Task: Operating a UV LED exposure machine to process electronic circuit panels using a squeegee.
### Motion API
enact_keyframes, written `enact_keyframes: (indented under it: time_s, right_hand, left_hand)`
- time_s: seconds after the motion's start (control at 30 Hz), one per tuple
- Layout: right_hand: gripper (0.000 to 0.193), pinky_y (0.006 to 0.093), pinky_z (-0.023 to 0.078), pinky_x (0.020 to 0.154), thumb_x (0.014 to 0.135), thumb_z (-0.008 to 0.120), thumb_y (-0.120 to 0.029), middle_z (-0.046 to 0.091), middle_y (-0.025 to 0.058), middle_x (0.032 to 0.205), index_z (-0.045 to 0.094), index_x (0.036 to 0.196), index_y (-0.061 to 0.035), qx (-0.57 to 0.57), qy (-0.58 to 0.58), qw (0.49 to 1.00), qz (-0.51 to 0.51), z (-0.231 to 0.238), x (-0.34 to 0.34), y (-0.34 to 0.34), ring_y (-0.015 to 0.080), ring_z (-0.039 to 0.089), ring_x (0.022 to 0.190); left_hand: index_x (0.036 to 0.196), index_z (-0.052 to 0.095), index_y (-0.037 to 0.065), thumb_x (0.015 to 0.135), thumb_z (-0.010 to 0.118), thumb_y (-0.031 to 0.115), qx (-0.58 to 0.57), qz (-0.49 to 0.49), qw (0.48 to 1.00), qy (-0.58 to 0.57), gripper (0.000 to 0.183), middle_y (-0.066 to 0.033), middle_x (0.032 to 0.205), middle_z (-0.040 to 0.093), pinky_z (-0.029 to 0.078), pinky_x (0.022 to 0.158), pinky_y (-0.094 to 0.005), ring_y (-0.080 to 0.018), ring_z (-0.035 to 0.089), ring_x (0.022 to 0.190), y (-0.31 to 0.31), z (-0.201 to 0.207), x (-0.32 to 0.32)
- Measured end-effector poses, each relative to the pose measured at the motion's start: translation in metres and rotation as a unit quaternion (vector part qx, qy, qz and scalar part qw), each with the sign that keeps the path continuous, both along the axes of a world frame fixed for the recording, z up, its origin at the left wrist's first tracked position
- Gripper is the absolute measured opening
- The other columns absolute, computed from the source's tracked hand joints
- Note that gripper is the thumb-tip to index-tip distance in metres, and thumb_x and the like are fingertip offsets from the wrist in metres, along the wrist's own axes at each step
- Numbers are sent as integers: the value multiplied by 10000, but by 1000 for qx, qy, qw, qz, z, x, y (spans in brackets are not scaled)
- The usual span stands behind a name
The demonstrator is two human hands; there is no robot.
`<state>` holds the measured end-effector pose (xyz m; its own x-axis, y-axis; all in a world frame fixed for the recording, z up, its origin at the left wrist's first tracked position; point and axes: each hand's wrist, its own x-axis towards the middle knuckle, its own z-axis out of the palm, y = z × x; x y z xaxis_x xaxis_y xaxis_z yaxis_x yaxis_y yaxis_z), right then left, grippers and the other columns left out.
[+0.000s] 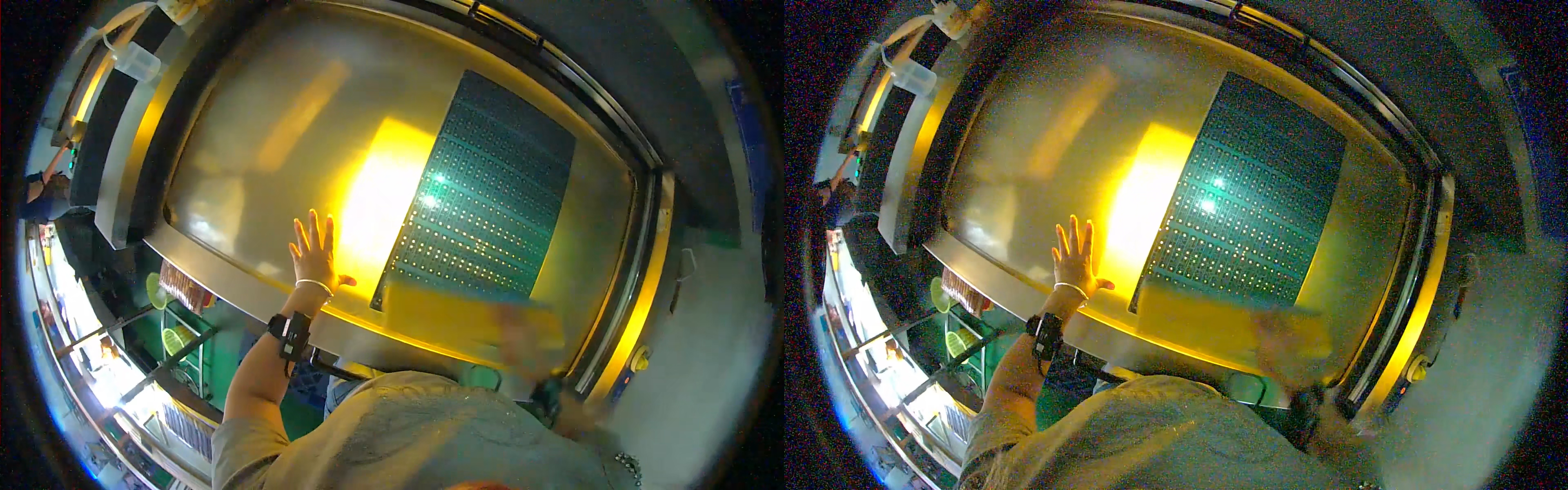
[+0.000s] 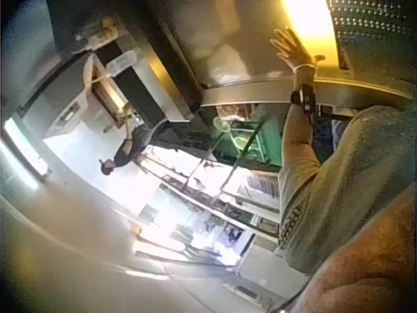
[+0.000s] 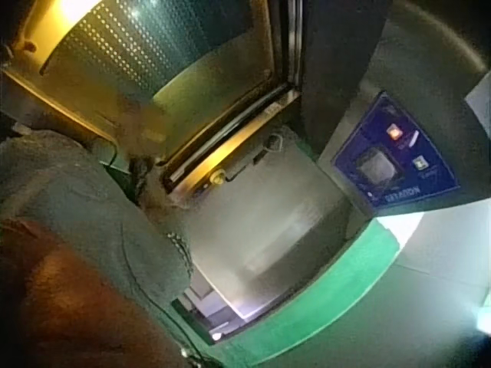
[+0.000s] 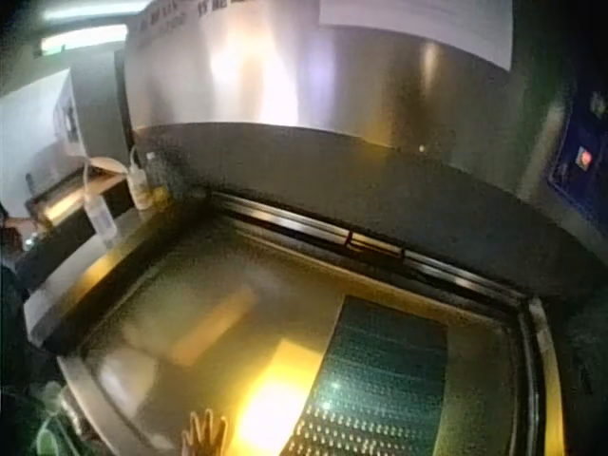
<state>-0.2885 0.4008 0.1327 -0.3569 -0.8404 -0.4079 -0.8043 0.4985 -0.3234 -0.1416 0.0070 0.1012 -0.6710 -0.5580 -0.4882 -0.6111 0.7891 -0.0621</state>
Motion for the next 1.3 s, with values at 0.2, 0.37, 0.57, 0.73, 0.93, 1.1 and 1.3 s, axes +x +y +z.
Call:
enact_keyframes:
  time_s: [0.2,0.37,0.57,0.73,0.93,1.1,1.3]
  right_hand:
    - [482,435,379,979,749,473,31,507,185,1227,503,1222,-56,-39,20,997,-66,8,23,-52,345,457,1151]
    - [354,387,472,814,784,534,-35,624,174,1008,574,1133,-79,-35,133,982,-129,-12,-143,-162,354,593,919]
    - [452,416,495,752,797,553,-64,614,209,1023,483,1240,-6,-89,363,908,-188,-115,-485,-102,336,607,882]
    - [344,408,496,735,762,616,-130,614,200,999,556,1071,8,13,356,926,-129,-109,-424,-185,292,611,878]
    - [289,382,499,702,732,579,-112,641,225,881,618,989,14,-84,135,985,-60,-15,-245,-155,329,639,815]
    - [367,402,496,711,724,563,-147,634,221,882,614,1081,-80,74,-89,988,-103,14,-99,-122,373,619,783]
    - [397,445,491,698,729,575,-187,625,241,873,600,1103,-56,129,-132,983,23,23,48,-75,379,607,763]
  left_hand:
    - [1446,47,97,470,713,689,-19,-20,1000,-14,1322,-209,1490,-30,279,1008,-554,-475,38,1342,-1,-14,1]
    - [1447,49,107,475,750,633,2,28,999,-16,1309,-210,1489,-33,245,1017,-585,-476,17,1343,-6,-7,17]
    - [1446,79,106,459,738,656,18,-27,999,36,1308,-218,1487,-17,281,1000,-579,-489,21,1336,0,-4,-14]
    - [1448,50,120,447,741,662,16,8,1000,-14,1332,-212,1488,-43,272,1001,-591,-486,-5,1337,9,-3,8]
    - [1450,9,136,473,751,648,35,15,999,-10,1329,-175,1496,-83,211,1003,-629,-479,-40,1341,1,-8,8]
    - [1449,13,138,455,745,661,85,3,985,153,1340,-161,1502,-31,215,1022,-606,-408,-2,1367,-3,-13,26]
    - [1422,224,217,576,630,686,-13,-302,936,183,1049,-98,1446,277,119,1045,-622,-285,165,1370,96,60,47]
